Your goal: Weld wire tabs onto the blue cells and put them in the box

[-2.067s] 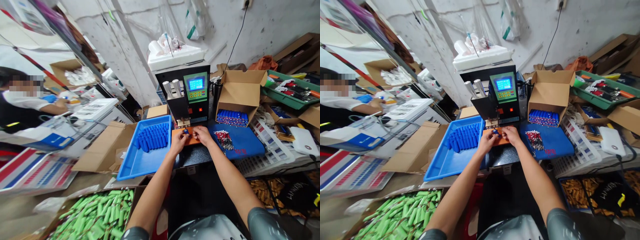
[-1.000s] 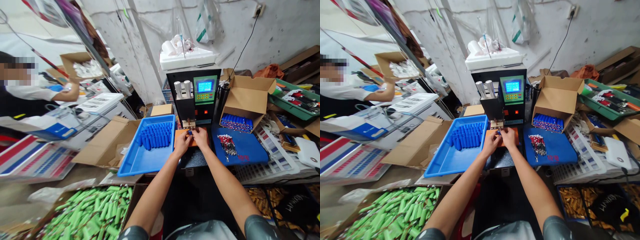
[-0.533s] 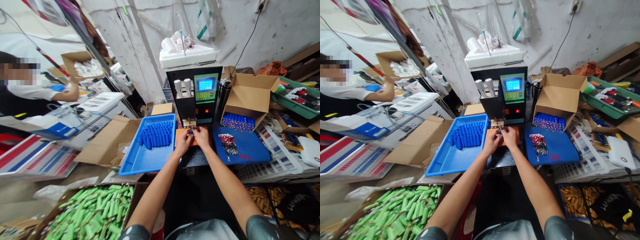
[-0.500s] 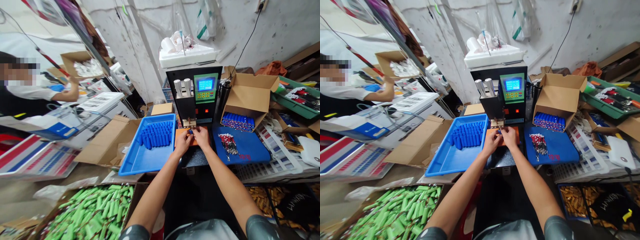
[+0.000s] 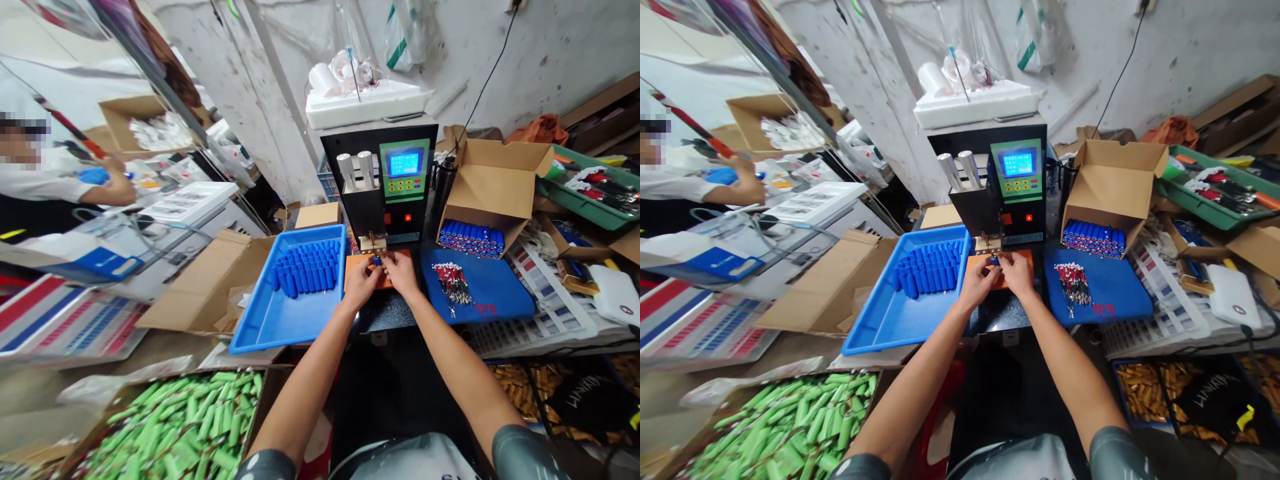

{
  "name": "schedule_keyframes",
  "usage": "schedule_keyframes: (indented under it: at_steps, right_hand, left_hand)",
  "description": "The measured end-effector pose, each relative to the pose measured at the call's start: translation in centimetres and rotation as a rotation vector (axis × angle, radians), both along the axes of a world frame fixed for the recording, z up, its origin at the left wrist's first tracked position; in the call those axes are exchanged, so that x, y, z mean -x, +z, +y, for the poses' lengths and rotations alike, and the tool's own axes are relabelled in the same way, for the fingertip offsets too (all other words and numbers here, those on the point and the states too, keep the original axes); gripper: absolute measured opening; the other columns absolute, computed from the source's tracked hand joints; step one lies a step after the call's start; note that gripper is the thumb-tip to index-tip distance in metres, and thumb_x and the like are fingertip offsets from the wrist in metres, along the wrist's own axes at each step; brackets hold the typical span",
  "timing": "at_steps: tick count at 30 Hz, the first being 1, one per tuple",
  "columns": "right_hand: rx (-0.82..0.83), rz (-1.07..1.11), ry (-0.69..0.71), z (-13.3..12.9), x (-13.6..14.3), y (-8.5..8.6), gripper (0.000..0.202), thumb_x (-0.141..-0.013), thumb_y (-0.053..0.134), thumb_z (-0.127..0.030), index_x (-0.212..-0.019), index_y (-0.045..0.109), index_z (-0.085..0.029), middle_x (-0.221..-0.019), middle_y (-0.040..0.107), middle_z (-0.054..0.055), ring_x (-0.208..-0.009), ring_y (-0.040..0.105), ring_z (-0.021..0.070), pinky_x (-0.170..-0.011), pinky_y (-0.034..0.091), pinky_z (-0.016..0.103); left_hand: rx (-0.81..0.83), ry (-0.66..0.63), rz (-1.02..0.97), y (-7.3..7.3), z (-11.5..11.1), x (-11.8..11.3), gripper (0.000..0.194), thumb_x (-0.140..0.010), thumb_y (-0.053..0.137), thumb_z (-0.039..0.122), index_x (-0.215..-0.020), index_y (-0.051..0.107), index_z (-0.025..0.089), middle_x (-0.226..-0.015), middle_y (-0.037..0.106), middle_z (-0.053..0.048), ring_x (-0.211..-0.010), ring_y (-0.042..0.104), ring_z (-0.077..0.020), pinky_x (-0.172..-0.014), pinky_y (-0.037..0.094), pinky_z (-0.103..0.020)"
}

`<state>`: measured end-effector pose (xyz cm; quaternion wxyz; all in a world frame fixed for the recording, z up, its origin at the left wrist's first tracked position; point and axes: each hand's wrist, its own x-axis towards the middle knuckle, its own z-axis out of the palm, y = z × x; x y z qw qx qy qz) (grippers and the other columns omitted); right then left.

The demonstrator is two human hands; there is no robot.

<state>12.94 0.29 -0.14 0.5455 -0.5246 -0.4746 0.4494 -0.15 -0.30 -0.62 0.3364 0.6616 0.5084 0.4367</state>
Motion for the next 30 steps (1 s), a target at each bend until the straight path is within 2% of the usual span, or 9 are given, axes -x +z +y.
schedule_keyframes:
  at_steps: [2, 5, 7, 9, 12, 19, 25, 28, 30]
  right_hand:
    - [-0.077, -0.121, -0.041, -0.7, -0.5, 0.0, 0.021, -0.082, 0.057, -0.039, -0.076, 0.063, -0.02, -0.07, 0.065, 0.003, -0.069, 0.062, 0.0184, -0.063, 0.048, 0.028]
    - [-0.195, -0.312, -0.101, -2.4, -1.1, -0.2, 0.012, -0.082, 0.056, -0.027, -0.086, 0.064, -0.019, -0.082, 0.067, 0.006, -0.076, 0.064, 0.0195, -0.074, 0.051, 0.032]
    - [-0.258, -0.409, -0.118, -3.7, -1.4, -0.4, 0.017, -0.081, 0.055, -0.02, -0.096, 0.064, -0.018, -0.093, 0.067, 0.008, -0.082, 0.064, 0.0201, -0.078, 0.052, 0.033]
    - [-0.309, -0.479, -0.123, -5.0, -1.6, -0.6, 0.021, -0.081, 0.054, -0.018, -0.101, 0.063, -0.019, -0.099, 0.065, 0.01, -0.088, 0.063, 0.0209, -0.081, 0.052, 0.033]
    - [-0.351, -0.544, -0.132, -6.3, -1.9, -0.8, 0.021, -0.083, 0.054, -0.019, -0.102, 0.062, -0.02, -0.099, 0.064, 0.009, -0.091, 0.063, 0.0217, -0.084, 0.052, 0.034]
    - [-0.365, -0.558, -0.259, -7.5, -4.0, -0.4, 0.02, -0.085, 0.053, -0.02, -0.103, 0.063, -0.021, -0.098, 0.064, 0.009, -0.095, 0.062, 0.0229, -0.087, 0.051, 0.035]
    - [-0.357, -0.548, -0.362, -7.8, -6.2, 0.1, 0.018, -0.087, 0.052, -0.024, -0.103, 0.06, -0.02, -0.099, 0.065, 0.012, -0.096, 0.062, 0.0247, -0.087, 0.05, 0.037]
    - [-0.326, -0.465, -0.401, -7.6, -7.6, -0.2, 0.017, -0.087, 0.054, -0.028, -0.1, 0.06, -0.018, -0.097, 0.066, 0.012, -0.091, 0.062, 0.0242, -0.084, 0.05, 0.035]
    - [-0.244, -0.321, -0.437, -7.2, -9.3, -0.6, 0.019, -0.086, 0.056, -0.03, -0.099, 0.06, -0.017, -0.095, 0.067, 0.011, -0.088, 0.063, 0.0225, -0.082, 0.05, 0.034]
  left_hand:
    - [0.01, -0.007, -0.016, 0.3, -0.1, -0.1, 0.027, -0.084, 0.058, 0.036, -0.098, 0.068, 0.015, -0.064, 0.061, 0.001, -0.05, 0.048, -0.0093, -0.051, 0.038, -0.021]
    - [0.014, 0.0, -0.001, 0.8, -0.4, -0.3, 0.028, -0.082, 0.059, 0.038, -0.093, 0.069, 0.014, -0.069, 0.065, -0.001, -0.052, 0.05, -0.0097, -0.051, 0.039, -0.021]
    - [0.02, 0.009, -0.001, 1.1, -0.7, -0.6, 0.029, -0.078, 0.064, 0.04, -0.088, 0.07, 0.013, -0.071, 0.067, -0.003, -0.055, 0.053, -0.0107, -0.052, 0.04, -0.021]
    - [0.037, 0.016, -0.029, 1.3, -1.1, -1.1, 0.03, -0.074, 0.068, 0.042, -0.082, 0.07, 0.013, -0.07, 0.067, -0.004, -0.057, 0.056, -0.0121, -0.052, 0.042, -0.022]
    - [0.092, 0.027, -0.096, 1.6, -1.9, -2.2, 0.033, -0.072, 0.07, 0.046, -0.076, 0.067, 0.013, -0.064, 0.065, -0.003, -0.056, 0.058, -0.0134, -0.052, 0.044, -0.022]
    - [0.113, 0.059, -0.155, 2.9, -3.3, -6.0, 0.036, -0.071, 0.071, 0.048, -0.072, 0.063, 0.013, -0.062, 0.064, -0.002, -0.057, 0.058, -0.0128, -0.053, 0.044, -0.021]
    - [0.1, 0.062, -0.205, 3.6, -3.2, -9.8, 0.039, -0.069, 0.073, 0.049, -0.08, 0.067, 0.012, -0.072, 0.068, -0.005, -0.061, 0.061, -0.0144, -0.055, 0.046, -0.022]
    - [0.073, 0.033, -0.205, 3.6, -3.5, -11.6, 0.039, -0.073, 0.071, 0.049, -0.085, 0.068, 0.012, -0.076, 0.07, -0.006, -0.066, 0.063, -0.0161, -0.059, 0.049, -0.024]
    - [0.023, -0.01, -0.189, 3.7, -3.9, -12.2, 0.039, -0.076, 0.068, 0.049, -0.093, 0.068, 0.013, -0.081, 0.071, -0.007, -0.069, 0.064, -0.0161, -0.063, 0.051, -0.025]
